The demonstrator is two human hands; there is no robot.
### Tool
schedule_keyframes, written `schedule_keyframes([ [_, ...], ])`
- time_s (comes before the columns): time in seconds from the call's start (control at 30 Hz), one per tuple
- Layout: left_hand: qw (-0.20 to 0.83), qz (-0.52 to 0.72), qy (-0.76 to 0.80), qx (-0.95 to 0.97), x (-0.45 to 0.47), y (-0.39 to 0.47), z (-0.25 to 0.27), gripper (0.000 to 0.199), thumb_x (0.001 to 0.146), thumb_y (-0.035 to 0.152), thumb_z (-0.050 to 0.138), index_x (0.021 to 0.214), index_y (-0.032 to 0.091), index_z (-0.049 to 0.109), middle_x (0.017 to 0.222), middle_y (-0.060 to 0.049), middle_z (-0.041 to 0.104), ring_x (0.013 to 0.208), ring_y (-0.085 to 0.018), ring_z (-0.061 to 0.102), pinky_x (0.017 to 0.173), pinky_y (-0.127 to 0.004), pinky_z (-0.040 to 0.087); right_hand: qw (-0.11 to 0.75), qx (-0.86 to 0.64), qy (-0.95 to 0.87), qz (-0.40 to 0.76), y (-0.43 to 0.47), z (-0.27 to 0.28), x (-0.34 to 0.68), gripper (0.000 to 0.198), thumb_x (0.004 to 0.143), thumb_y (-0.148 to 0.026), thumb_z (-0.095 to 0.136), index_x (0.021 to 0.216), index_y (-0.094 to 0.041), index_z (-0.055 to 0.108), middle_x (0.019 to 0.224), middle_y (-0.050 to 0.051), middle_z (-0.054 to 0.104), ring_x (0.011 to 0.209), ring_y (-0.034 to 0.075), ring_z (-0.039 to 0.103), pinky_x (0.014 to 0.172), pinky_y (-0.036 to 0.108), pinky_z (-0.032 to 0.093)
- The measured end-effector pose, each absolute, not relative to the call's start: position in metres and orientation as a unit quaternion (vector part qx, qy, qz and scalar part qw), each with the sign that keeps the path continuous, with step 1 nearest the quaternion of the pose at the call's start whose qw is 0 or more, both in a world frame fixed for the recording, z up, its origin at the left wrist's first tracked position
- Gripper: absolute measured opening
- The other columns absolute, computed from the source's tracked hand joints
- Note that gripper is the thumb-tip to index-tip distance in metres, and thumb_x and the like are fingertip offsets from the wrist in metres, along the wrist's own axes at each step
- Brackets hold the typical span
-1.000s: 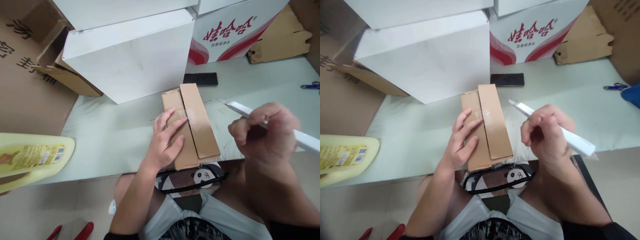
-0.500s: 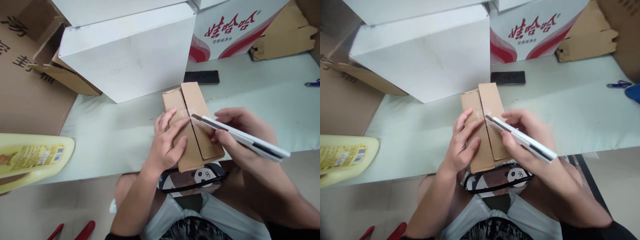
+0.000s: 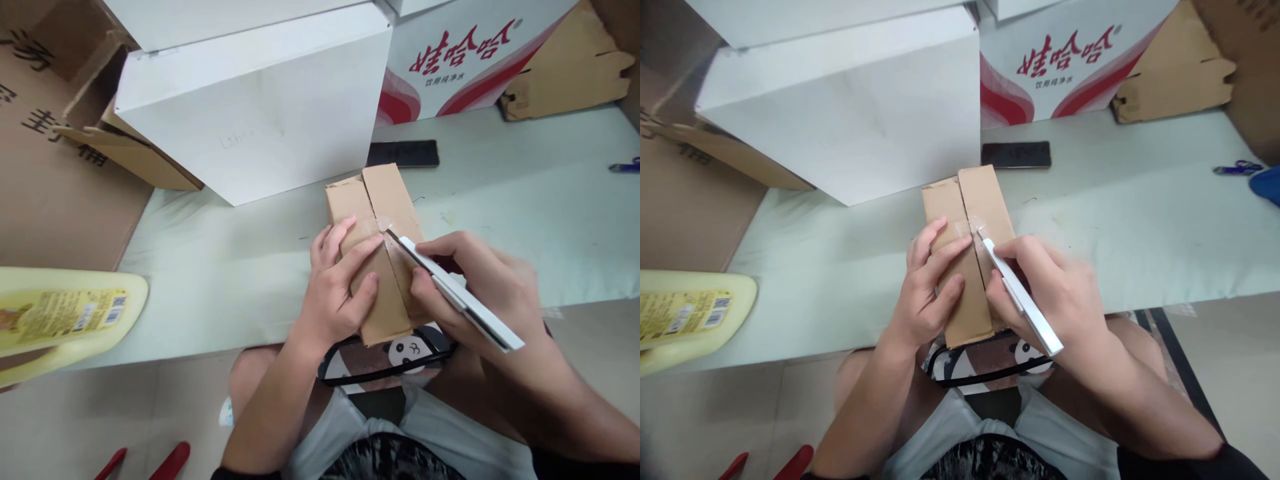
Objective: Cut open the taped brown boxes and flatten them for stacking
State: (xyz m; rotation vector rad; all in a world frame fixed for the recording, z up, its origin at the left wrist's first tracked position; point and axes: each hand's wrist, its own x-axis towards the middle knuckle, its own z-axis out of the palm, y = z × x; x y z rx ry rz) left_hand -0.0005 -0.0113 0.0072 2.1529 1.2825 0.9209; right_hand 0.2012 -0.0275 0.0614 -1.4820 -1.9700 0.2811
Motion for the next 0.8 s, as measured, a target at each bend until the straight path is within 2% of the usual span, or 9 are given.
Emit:
schedule_keyframes([
  [0.3, 0.223, 0.349, 0.462, 0.784, 0.0002, -0.0110, 0.0050, 0.048, 0.107, 0.052, 0.040, 0.143, 0.030, 0.062, 0.166, -0.009, 0.042, 0.152, -0.032, 0.041, 0.127, -0.054, 0.029, 0.320, -0.559, -0.762, 0.063, -0.0261, 0.0595, 0.1961, 0.005, 0.090, -0.024, 0.060, 0.089, -0.021, 0.064, 0.075, 0.004, 0.071, 0.055, 0.016, 0.063, 0.049, 0.028, 0.045],
  [0.6, 0.221, 0.355, 0.473, 0.775, -0.0005, -0.0107, 0.0047, 0.043, 0.105, 0.047, 0.044, 0.139, 0.031, 0.065, 0.163, -0.009, 0.045, 0.148, -0.033, 0.045, 0.125, -0.053, 0.033, 0.310, -0.554, -0.770, 0.066, -0.0307, 0.0640, 0.1930, 0.007, 0.086, -0.019, 0.057, 0.081, -0.023, 0.056, 0.069, 0.000, 0.059, 0.052, 0.012, 0.050, 0.049, 0.026, 0.040],
  [0.8, 0.228, 0.349, 0.481, 0.771, -0.0004, -0.0103, 0.0057, 0.041, 0.104, 0.044, 0.046, 0.139, 0.032, 0.065, 0.162, -0.008, 0.045, 0.147, -0.032, 0.045, 0.123, -0.053, 0.035, 0.338, -0.539, -0.768, 0.071, -0.0320, 0.0590, 0.1957, 0.009, 0.083, -0.018, 0.057, 0.079, -0.024, 0.052, 0.062, -0.003, 0.052, 0.047, 0.010, 0.040, 0.046, 0.026, 0.035],
])
